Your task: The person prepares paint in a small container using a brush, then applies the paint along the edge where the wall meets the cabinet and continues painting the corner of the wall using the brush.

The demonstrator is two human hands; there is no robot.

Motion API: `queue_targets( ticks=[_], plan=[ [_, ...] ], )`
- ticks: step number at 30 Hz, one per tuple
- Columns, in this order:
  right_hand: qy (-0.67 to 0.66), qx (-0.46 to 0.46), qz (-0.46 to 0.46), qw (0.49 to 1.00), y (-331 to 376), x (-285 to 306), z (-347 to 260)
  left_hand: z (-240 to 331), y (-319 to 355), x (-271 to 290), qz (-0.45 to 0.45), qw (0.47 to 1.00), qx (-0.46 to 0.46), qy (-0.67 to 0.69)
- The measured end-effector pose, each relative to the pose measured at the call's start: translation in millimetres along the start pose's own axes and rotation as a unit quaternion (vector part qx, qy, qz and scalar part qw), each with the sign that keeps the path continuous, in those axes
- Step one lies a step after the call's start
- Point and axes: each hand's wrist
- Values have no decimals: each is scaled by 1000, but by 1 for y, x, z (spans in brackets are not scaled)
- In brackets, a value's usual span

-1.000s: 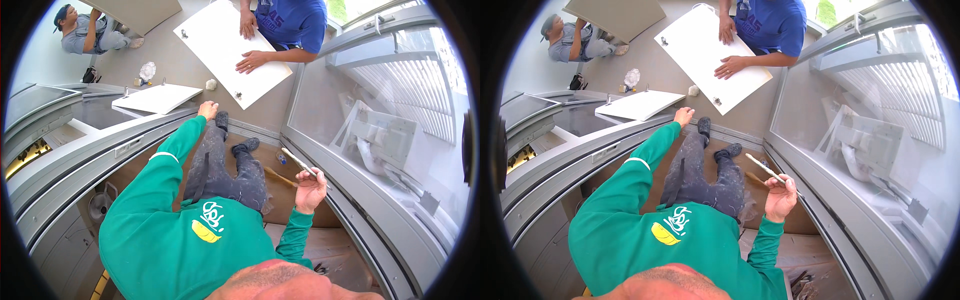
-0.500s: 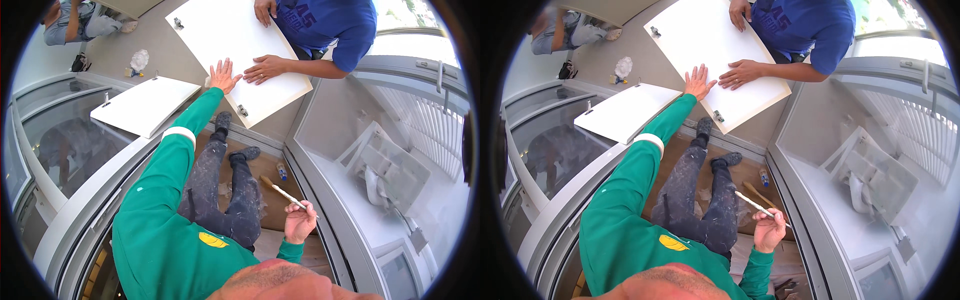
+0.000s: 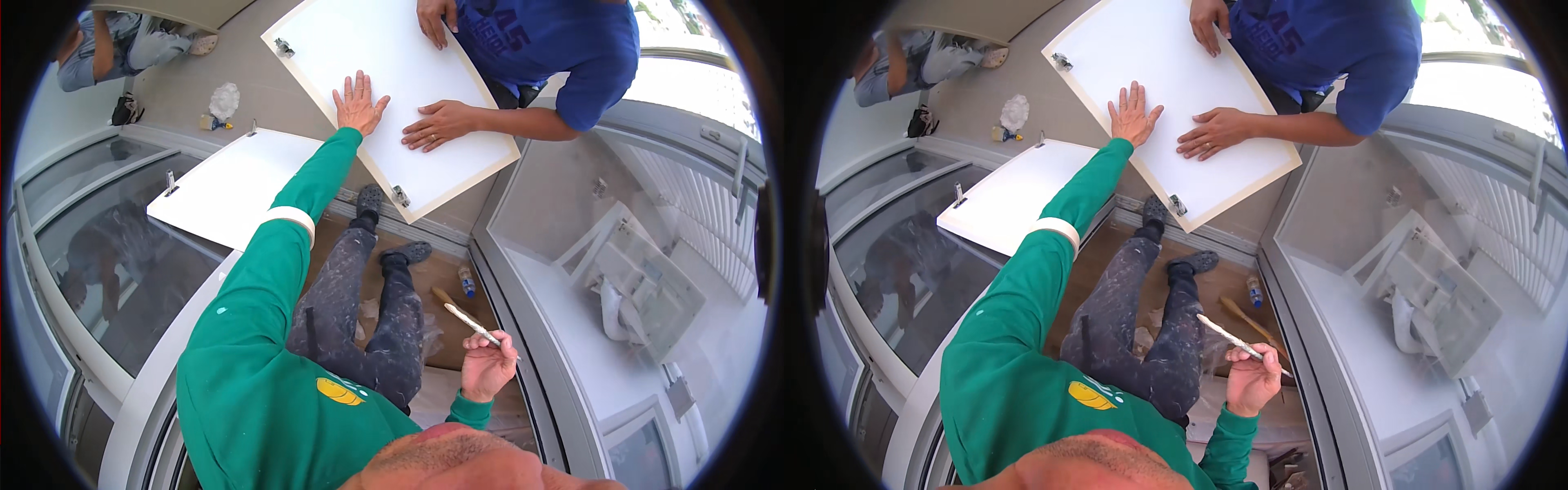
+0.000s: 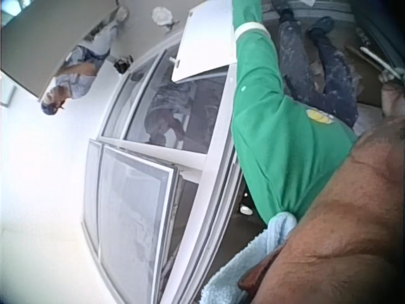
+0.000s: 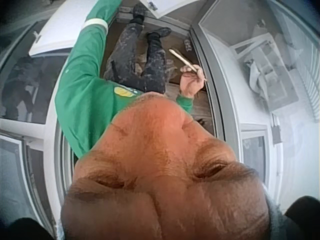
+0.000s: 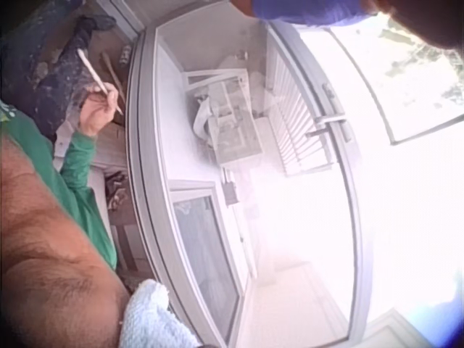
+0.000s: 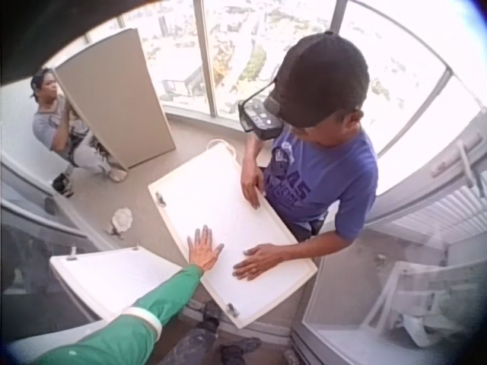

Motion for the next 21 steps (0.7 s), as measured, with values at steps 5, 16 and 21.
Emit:
queue_targets(
  ticks=[5, 16, 21],
  plan=[
    [29, 22, 7, 999, 5, -19, -3, -17, -5, 0, 21, 1000, 4, 6],
    [30, 7, 17, 999, 6, -25, 9, -36, -14, 14, 31, 997, -74, 10],
    [34, 5, 16, 999, 6, -19, 9, -58, -37, 2, 82, 994, -57, 50]
  ],
)
Point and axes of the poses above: each hand's wrist, its own y-axis away from the middle knuckle, its own x-axis out of the back of the hand, z = x × y, and after that the axes turned 9 degrees about z, right-handed
